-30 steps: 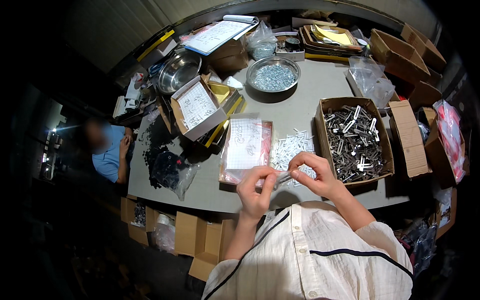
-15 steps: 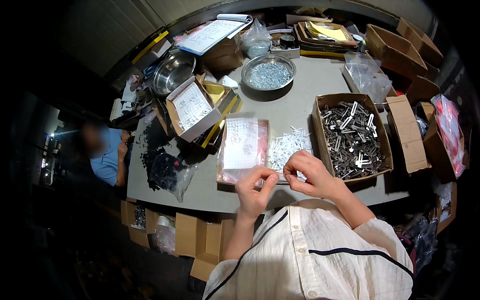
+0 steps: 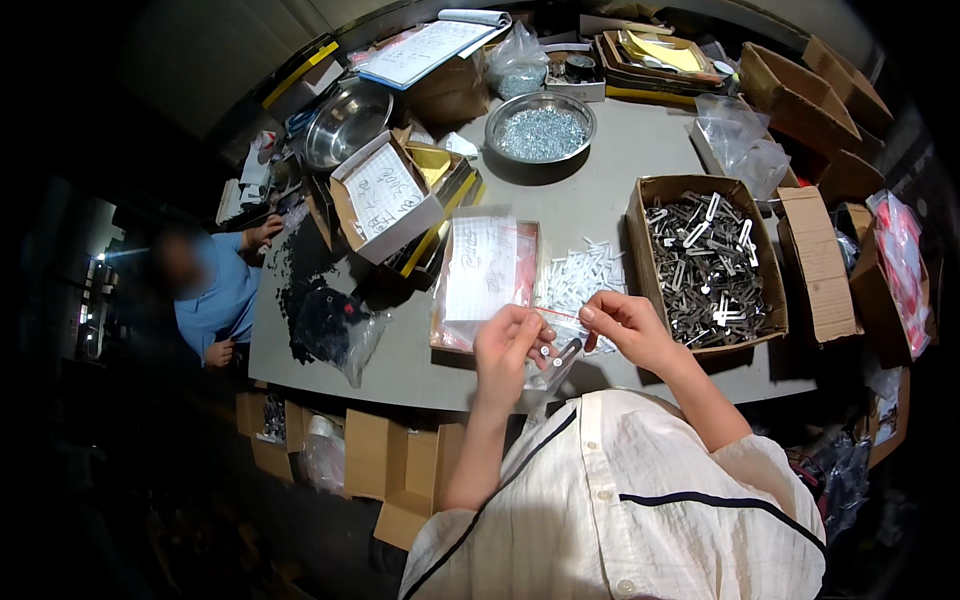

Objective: The person sorts small metallic fasteners from a metal bowl onto a table, then places them into small plastic bags. They also handle a document and move a cardboard box while working at a cluttered table.

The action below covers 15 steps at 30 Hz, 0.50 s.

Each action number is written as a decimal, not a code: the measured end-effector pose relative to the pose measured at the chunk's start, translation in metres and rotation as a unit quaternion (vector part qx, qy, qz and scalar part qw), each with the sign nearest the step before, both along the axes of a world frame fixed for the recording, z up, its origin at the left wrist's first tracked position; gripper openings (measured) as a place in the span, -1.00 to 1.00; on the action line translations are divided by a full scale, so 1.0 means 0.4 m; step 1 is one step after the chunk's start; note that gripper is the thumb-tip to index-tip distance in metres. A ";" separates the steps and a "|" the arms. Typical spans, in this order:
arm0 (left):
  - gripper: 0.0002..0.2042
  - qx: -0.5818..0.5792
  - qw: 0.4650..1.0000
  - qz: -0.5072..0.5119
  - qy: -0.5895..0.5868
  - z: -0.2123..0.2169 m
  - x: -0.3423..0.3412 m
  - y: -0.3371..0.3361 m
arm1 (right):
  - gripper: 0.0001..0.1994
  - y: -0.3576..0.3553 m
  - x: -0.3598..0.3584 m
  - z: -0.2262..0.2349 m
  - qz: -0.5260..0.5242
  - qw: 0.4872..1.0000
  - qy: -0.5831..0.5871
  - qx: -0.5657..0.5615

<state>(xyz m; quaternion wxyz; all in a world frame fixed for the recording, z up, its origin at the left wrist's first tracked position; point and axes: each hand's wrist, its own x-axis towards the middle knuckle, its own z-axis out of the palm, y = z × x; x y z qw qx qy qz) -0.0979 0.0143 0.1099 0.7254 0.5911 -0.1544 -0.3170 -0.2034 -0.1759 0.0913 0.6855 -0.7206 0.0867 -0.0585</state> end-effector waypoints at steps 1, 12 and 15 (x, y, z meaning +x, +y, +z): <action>-0.83 0.008 1.000 -0.008 0.004 -0.012 0.001 -0.001 | -0.80 0.006 -0.002 -0.007 0.012 0.999 0.000 0.031; -0.81 0.332 0.829 0.127 -0.432 -0.172 0.110 0.028 | -0.69 0.005 -0.093 -0.236 0.111 0.921 0.181 -0.326; -0.69 0.353 0.789 0.093 -0.494 -0.175 0.125 0.002 | -0.68 0.009 -0.093 -0.248 0.151 0.885 0.212 -0.386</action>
